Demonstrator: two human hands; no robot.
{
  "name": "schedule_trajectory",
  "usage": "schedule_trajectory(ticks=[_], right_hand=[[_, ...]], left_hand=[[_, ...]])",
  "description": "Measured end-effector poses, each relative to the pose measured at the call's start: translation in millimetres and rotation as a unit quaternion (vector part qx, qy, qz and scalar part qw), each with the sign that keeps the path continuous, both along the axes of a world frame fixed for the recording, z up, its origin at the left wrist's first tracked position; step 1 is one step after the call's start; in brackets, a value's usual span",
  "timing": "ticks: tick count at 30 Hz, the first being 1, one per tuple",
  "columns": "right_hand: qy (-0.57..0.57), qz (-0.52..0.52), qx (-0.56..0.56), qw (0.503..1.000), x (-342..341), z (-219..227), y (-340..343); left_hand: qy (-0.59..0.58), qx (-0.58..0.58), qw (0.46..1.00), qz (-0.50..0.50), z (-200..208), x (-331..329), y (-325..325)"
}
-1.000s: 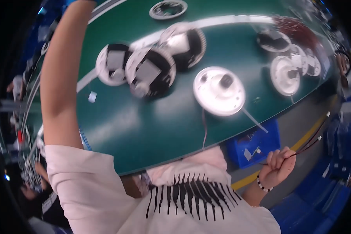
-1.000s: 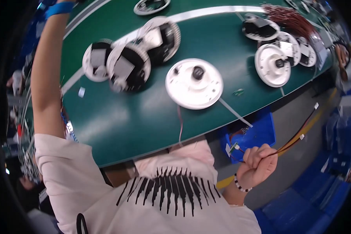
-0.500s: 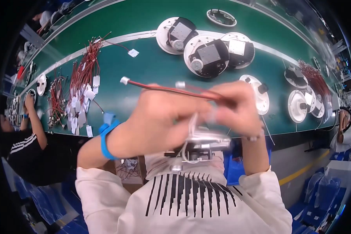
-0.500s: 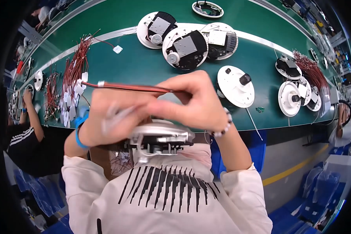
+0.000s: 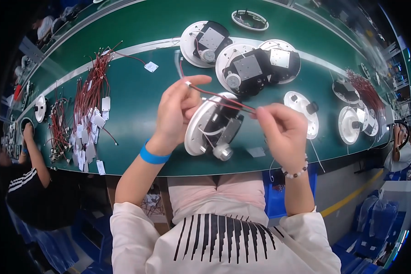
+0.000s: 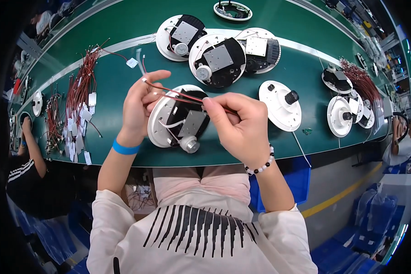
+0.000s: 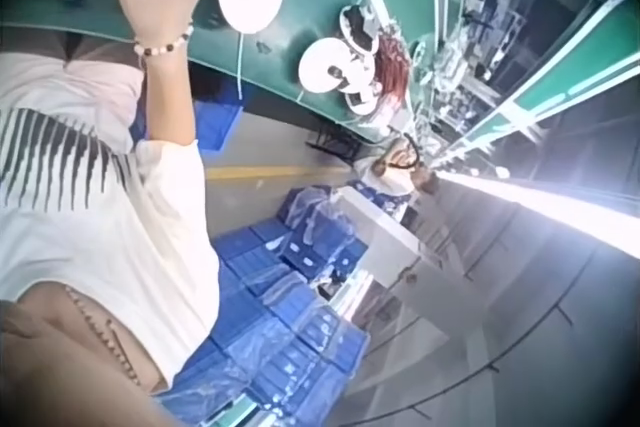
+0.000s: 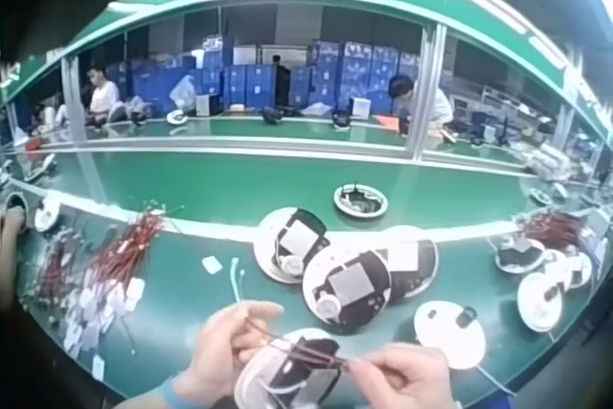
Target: Assembling electronic modules into circular plastic housings on a factory production line.
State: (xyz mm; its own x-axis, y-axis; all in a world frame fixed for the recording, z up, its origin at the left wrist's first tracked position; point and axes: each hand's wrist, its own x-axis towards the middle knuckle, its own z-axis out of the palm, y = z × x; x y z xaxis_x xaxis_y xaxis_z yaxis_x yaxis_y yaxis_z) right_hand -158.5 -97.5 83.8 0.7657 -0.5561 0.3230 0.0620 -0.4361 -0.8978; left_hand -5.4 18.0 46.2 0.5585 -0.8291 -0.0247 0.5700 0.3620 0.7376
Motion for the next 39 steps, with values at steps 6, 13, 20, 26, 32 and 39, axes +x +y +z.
schedule_trajectory(ticks=[6, 13, 20, 26, 32, 39], right_hand=[[0.015, 0.027, -0.13, 0.991, 25.4, -4.7, 0.9], [-0.073, 0.0, -0.418, 0.905, 39.5, 17.6, 2.5], [-0.138, 0.045, -0.321, 0.936, 74.5, -3.4, 36.6], [-0.166, 0.044, -0.285, 0.943, 81.1, -4.4, 39.9], [-0.178, 0.047, -0.264, 0.947, 84.2, -3.8, 46.2], [-0.182, 0.063, -0.254, 0.948, 86.1, 1.2, 48.6]], left_hand=[[-0.234, 0.044, 0.97, 0.041, 5.9, -1.2, 1.6], [-0.153, 0.031, 0.988, 0.018, -18.5, 21.7, 9.8], [-0.219, 0.032, 0.974, 0.047, -18.5, 12.4, -3.7], [-0.235, 0.059, 0.97, 0.034, -18.2, 15.9, 9.7], [-0.245, 0.045, 0.967, 0.062, -22.3, 15.6, 2.0], [-0.259, 0.042, 0.963, 0.064, -22.9, 14.4, 1.6]])
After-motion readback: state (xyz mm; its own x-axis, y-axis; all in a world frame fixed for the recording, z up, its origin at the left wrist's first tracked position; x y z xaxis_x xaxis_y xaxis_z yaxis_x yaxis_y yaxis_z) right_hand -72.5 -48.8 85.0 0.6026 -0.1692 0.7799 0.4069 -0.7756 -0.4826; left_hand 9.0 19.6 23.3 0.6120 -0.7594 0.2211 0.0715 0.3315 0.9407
